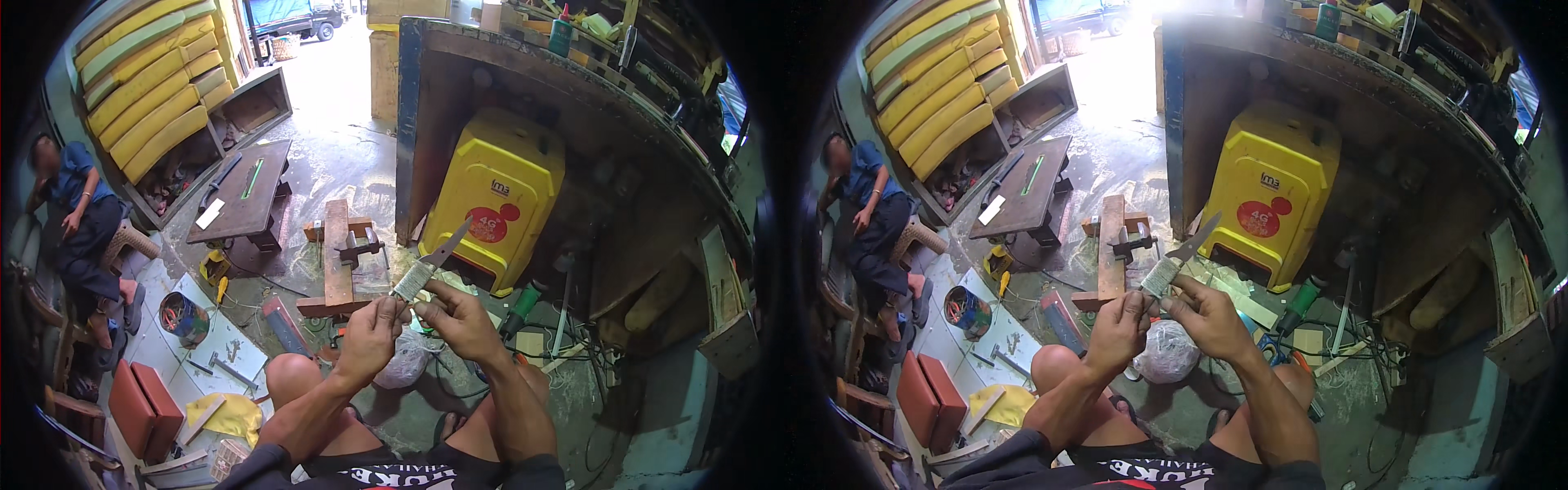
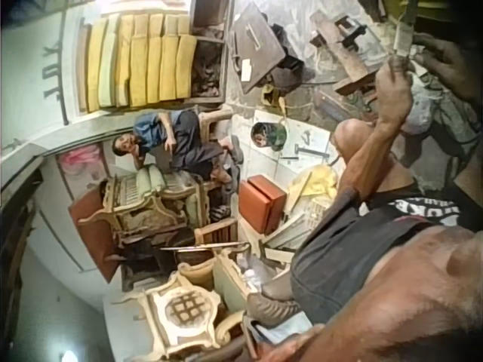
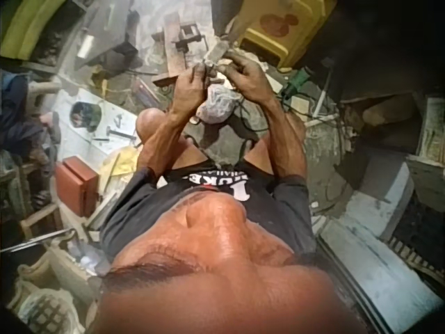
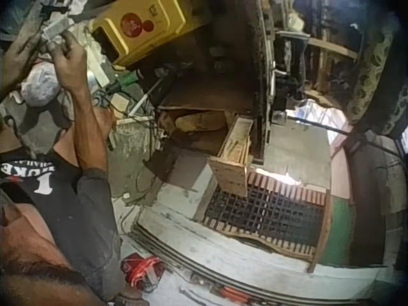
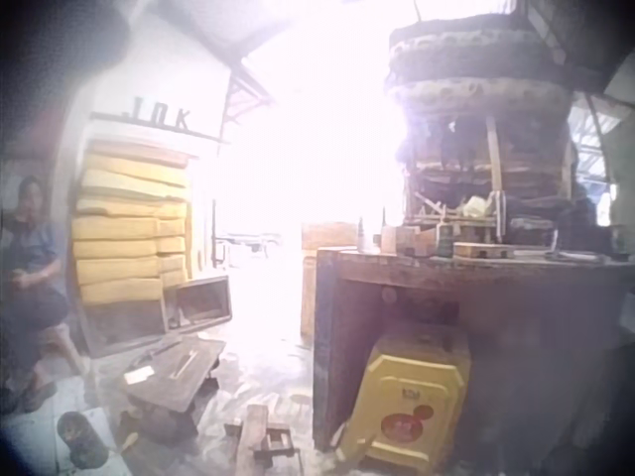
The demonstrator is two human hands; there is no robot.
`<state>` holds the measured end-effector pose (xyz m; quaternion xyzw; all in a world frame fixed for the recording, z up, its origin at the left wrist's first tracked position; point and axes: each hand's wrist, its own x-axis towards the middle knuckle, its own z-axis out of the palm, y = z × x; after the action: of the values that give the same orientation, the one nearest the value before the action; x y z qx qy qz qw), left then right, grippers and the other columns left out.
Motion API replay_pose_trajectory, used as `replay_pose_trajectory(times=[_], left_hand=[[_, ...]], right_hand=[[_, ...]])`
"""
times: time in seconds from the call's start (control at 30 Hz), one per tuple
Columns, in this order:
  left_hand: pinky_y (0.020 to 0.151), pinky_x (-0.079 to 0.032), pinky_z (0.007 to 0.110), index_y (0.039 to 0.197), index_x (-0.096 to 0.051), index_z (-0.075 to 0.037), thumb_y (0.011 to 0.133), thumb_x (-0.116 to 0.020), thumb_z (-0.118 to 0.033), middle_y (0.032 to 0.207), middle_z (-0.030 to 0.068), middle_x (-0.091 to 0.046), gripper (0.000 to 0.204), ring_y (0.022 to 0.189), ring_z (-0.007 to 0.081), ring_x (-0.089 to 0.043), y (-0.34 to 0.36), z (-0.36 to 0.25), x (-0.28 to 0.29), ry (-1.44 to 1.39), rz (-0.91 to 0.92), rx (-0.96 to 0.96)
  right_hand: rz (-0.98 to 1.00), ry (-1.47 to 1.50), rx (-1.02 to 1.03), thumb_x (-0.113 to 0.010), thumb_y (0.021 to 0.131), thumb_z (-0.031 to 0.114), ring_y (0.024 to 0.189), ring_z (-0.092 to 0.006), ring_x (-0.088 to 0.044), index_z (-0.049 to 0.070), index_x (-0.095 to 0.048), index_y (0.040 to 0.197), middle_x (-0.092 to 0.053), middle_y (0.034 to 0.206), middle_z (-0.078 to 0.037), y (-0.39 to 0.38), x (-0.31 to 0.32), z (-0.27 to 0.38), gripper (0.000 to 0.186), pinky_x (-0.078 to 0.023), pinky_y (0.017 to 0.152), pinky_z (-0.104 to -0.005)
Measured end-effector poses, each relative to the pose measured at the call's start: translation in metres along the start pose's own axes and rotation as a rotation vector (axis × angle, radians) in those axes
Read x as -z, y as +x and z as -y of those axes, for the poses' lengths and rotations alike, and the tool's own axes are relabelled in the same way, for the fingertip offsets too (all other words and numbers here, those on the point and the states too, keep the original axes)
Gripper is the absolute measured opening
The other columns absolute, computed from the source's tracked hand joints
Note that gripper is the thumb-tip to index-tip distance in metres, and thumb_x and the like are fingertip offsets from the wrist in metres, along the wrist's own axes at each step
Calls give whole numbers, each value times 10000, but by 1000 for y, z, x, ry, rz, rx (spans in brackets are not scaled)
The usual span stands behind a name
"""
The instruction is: The person wraps wire around a handle of a tool with their hands and pulls the wire tight to secure the wrap.
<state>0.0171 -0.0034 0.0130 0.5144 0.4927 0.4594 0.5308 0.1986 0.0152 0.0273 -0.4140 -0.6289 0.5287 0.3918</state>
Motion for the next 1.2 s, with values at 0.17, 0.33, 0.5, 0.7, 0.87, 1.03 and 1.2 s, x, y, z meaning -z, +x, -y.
replay_pose_trajectory(times=[0.17, 0.33, 0.5, 0.7, 0.87, 1.03, 1.2], left_hand=[[466, -290, 233, 929, -617, -17, 1103, -409, -330, 620, -66, -420, 415, 519, 33, -352, 1, 1, 3, -156, 57, 71], [381, -232, 220, 980, -574, -44, 1096, -417, -373, 582, -77, -365, 383, 419, 26, -290, -1, -5, 8, -455, 182, 237], [367, -225, 217, 972, -554, -55, 1091, -412, -407, 561, -77, -334, 398, 404, 28, -260, 1, -5, 14, -541, 262, 301], [359, -240, 225, 964, -552, -60, 1087, -413, -418, 563, -70, -327, 404, 400, 44, -242, 4, -8, 30, -726, 528, 448], [384, -304, 216, 1016, -564, -47, 1091, -411, -393, 585, -42, -392, 386, 421, 57, -314, 5, -9, 33, -788, 615, 516], [537, -453, 348, 1070, -583, 25, 1069, -483, -298, 649, 39, -566, 338, 602, 162, -592, -1, 0, 9, 304, 187, -254], [451, -384, 310, 979, -605, 11, 1081, -460, -303, 591, -4, -493, 361, 477, 110, -475, 3, -6, 11, 179, 118, -82]], right_hand=[[5, 110, 1, -648, 995, 161, 679, -1, -438, -21, -529, 1394, -551, 781, 69, -1, -5, 7, 455, -358, 600, -197], [47, 212, -19, -620, 1000, 97, 909, -82, -576, -38, -523, 1389, -631, 1028, -29, 0, -5, 4, 423, -462, 824, -259], [125, 227, -50, -608, 1003, 74, 1016, -115, -637, -47, -511, 1392, -667, 1124, -72, 3, 3, 3, 420, -508, 947, -288], [167, 397, -58, -627, 985, 58, 1031, -124, -646, -48, -542, 1355, -682, 1122, -75, 3, 3, 0, 394, -507, 964, -297], [195, 378, 10, -652, 976, 89, 1021, -136, -654, -51, -568, 1322, -691, 1090, -76, 0, 4, -3, 382, -512, 957, -298], [24, 262, 12, -640, 990, 116, 991, -133, -661, -44, -621, 1253, -693, 1059, -71, 2, -5, -14, 308, -529, 914, -293], [43, 194, -9, -617, 1005, 133, 977, -118, -653, -43, -633, 1255, -702, 1030, -71, -2, -5, 1, 306, -525, 899, -279]])
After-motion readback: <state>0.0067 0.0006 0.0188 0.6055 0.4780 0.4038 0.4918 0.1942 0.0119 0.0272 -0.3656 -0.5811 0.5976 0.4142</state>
